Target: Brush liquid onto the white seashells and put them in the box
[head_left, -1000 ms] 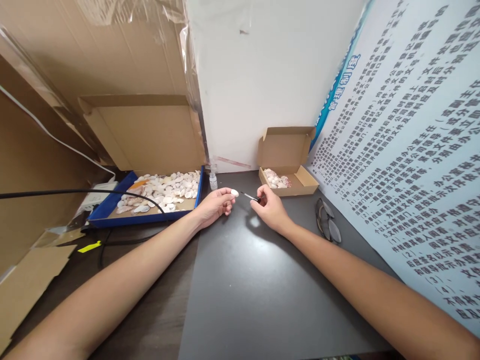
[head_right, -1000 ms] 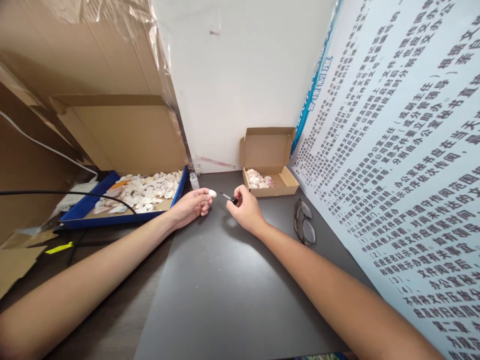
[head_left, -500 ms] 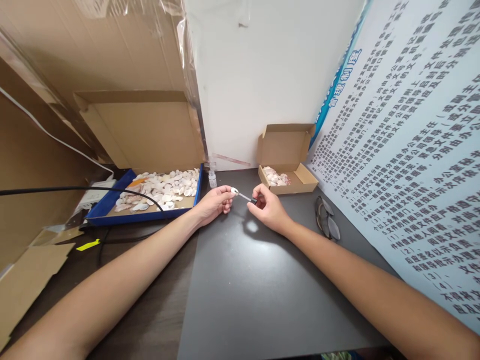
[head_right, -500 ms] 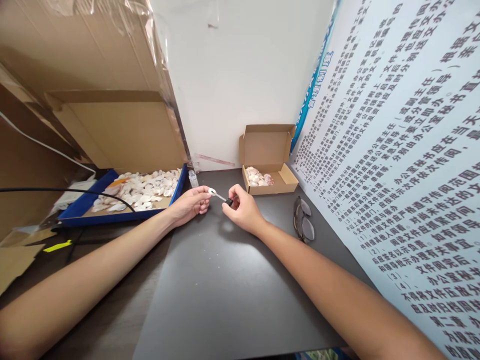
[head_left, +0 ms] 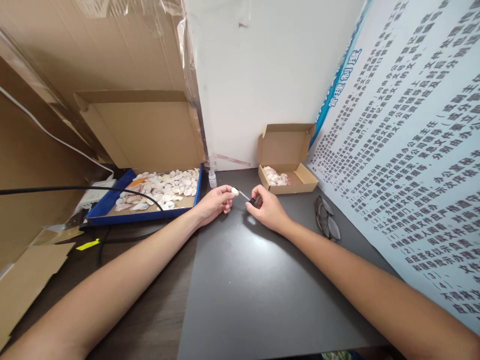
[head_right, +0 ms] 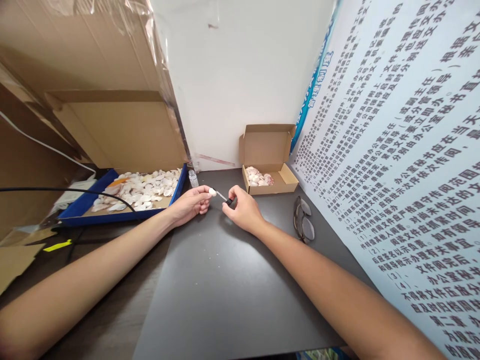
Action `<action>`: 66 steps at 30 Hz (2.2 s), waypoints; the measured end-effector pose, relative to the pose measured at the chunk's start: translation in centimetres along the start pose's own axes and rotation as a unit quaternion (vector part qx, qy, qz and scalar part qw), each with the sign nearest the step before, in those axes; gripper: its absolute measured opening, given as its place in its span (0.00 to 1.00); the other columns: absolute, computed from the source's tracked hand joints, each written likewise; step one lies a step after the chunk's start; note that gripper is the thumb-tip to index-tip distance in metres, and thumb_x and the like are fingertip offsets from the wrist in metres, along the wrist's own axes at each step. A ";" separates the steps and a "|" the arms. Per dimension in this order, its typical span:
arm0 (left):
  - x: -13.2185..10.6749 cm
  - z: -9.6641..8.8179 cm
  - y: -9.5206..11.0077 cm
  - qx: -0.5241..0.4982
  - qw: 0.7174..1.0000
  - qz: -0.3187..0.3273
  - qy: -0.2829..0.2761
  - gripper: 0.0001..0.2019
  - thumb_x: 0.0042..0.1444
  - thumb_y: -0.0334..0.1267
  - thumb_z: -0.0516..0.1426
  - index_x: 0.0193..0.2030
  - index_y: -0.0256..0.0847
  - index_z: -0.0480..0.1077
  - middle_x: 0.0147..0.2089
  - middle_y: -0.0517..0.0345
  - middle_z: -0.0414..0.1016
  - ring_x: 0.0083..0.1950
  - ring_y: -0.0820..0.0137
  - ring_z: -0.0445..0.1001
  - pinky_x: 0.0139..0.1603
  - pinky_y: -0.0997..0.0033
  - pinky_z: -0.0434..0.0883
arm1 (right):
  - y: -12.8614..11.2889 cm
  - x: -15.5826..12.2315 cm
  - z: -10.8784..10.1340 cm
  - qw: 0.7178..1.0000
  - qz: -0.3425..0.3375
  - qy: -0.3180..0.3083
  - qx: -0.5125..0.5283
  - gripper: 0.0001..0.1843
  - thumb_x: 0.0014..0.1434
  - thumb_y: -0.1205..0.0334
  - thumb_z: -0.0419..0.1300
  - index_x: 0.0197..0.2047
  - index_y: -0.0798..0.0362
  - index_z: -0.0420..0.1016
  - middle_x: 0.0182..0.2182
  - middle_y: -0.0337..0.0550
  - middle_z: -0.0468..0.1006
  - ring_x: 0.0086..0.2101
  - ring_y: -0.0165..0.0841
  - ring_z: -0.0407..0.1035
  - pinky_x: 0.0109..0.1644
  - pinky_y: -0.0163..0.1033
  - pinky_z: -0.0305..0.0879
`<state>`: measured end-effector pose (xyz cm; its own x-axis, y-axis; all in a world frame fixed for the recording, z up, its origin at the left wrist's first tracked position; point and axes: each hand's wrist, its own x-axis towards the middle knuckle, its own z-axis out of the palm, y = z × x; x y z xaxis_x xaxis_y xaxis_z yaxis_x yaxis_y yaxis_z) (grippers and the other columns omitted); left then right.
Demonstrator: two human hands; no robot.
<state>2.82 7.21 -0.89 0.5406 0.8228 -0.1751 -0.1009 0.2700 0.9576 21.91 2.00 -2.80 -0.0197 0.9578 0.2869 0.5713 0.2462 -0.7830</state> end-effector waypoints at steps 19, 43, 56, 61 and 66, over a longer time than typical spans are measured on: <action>0.1 0.0 -0.2 0.004 1.000 0.008 -0.003 0.15 0.49 0.41 0.66 0.34 0.38 0.64 0.23 0.67 0.60 0.21 0.82 0.58 0.22 0.80 0.56 | -0.2 0.0 -0.1 1.000 -0.003 0.001 0.020 0.13 0.54 0.54 0.58 0.36 0.50 0.58 0.21 0.30 0.60 0.22 0.28 0.58 0.31 0.35 0.56; 0.0 0.2 0.0 0.006 1.000 0.005 -0.001 0.15 0.50 0.40 0.66 0.35 0.38 0.64 0.23 0.67 0.60 0.21 0.82 0.58 0.22 0.80 0.56 | 0.0 0.2 -0.2 0.999 0.014 0.037 0.029 0.12 0.51 0.58 0.59 0.36 0.52 0.62 0.30 0.36 0.67 0.24 0.27 0.60 0.33 0.36 0.56; 0.0 0.1 0.0 0.009 1.000 0.005 -0.001 0.15 0.50 0.42 0.66 0.35 0.38 0.65 0.23 0.67 0.60 0.21 0.82 0.58 0.22 0.81 0.56 | 0.1 0.2 0.0 0.983 -0.003 0.101 0.151 0.16 0.60 0.49 0.58 0.43 0.51 0.64 0.33 0.38 0.65 0.24 0.25 0.56 0.29 0.35 0.56; 0.1 0.1 -0.2 0.017 1.000 0.011 -0.006 0.16 0.50 0.43 0.66 0.36 0.39 0.64 0.23 0.67 0.60 0.21 0.82 0.58 0.22 0.80 0.57 | 0.0 0.5 -0.2 0.980 0.001 0.093 0.174 0.16 0.57 0.50 0.61 0.41 0.52 0.65 0.26 0.35 0.59 0.25 0.27 0.56 0.29 0.35 0.56; 0.4 0.0 -0.7 0.064 0.997 0.032 -0.023 0.15 0.50 0.43 0.65 0.36 0.39 0.65 0.22 0.69 0.59 0.21 0.81 0.57 0.22 0.79 0.59 | 0.0 1.1 -0.7 0.976 0.018 0.083 0.199 0.17 0.57 0.49 0.59 0.42 0.52 0.65 0.26 0.33 0.59 0.22 0.25 0.55 0.27 0.35 0.54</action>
<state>3.14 7.33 -1.61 0.5750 0.8114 -0.1051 -0.0299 0.1492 0.9884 22.40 2.91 -2.10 0.1461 0.9376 0.3154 0.2053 0.2832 -0.9368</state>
